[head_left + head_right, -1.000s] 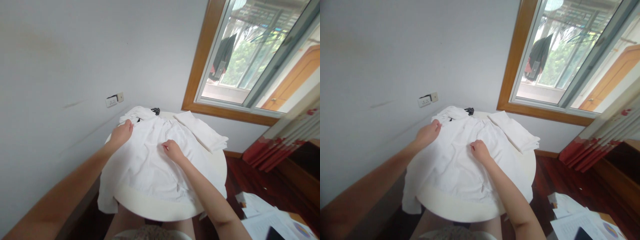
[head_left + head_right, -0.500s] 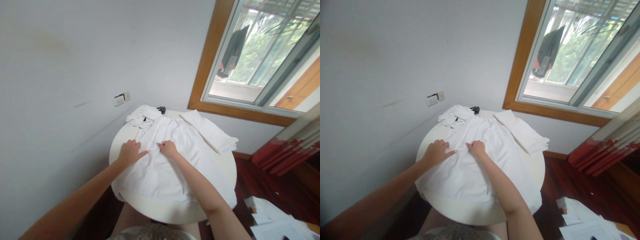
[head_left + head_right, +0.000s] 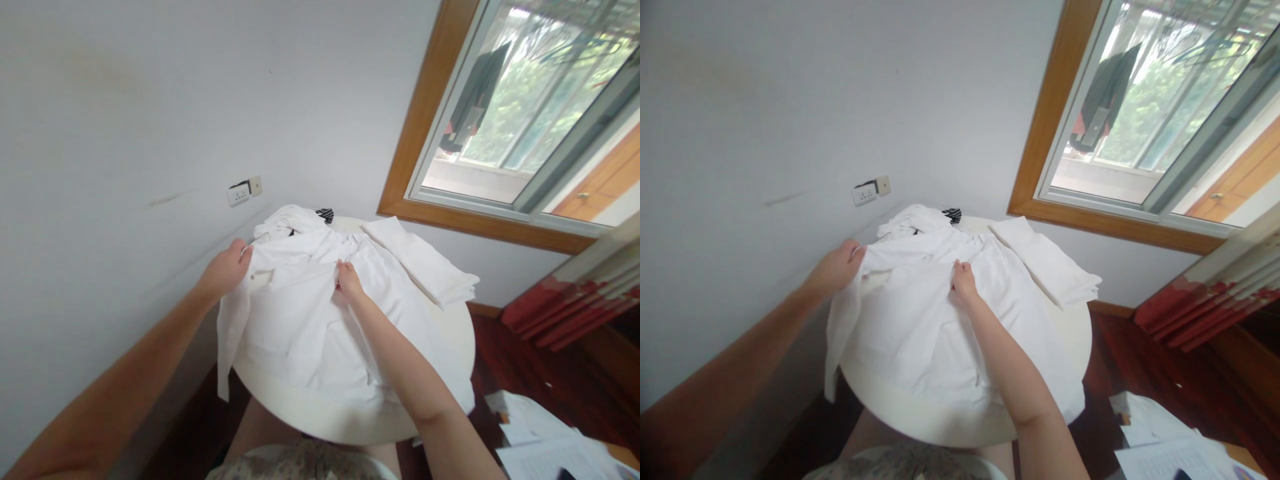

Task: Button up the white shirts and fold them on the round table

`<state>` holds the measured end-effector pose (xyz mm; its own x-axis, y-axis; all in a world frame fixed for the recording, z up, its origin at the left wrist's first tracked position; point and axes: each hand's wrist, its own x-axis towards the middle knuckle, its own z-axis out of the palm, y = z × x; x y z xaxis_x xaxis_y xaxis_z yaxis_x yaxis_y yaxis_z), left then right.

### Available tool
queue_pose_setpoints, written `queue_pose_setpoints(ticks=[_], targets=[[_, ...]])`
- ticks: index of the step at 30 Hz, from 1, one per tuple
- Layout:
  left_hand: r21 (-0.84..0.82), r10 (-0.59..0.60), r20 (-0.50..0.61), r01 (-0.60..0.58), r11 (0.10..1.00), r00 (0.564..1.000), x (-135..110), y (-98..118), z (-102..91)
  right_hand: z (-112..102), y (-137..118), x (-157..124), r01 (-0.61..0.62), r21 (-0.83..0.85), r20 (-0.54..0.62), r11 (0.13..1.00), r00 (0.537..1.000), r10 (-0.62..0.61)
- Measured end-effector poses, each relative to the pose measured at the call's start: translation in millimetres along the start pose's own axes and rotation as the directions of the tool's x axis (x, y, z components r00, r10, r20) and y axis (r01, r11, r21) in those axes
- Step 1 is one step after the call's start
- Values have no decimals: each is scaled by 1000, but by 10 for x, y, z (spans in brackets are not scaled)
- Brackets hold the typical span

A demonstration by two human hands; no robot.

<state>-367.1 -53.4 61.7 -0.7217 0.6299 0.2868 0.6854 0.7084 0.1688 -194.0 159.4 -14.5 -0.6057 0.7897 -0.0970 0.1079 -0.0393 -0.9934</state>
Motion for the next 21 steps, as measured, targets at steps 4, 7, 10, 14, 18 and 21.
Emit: queue_pose_setpoints(ticks=[4, 7, 10, 14, 18, 21], targets=[[43, -15, -43, 17, 999, 999, 277, -112, -139, 22, -67, -96, -177, 266, 81, 948, 984, 161], [102, -7, -59, 13, 995, 998, 447, -127, -192, 23, -73, -277, -364, 353, 301, 862, 916, 264], [191, 15, -56, -4, 982, 998, 587, -133, -225, -9, -21, -491, -449, 314, 436, 837, 851, 293], [302, 79, -33, -66, 951, 996, 731, -190, -249, -154, 19, -759, -325, 214, 401, 921, 889, 221], [329, 67, -34, -52, 943, 997, 895, -313, -253, -431, -137, -989, -135, 274, 219, 952, 973, 75], [314, 30, -37, -16, 949, 999, 1033, -401, -231, -594, -206, -1156, -84, 328, 179, 941, 983, 25]])
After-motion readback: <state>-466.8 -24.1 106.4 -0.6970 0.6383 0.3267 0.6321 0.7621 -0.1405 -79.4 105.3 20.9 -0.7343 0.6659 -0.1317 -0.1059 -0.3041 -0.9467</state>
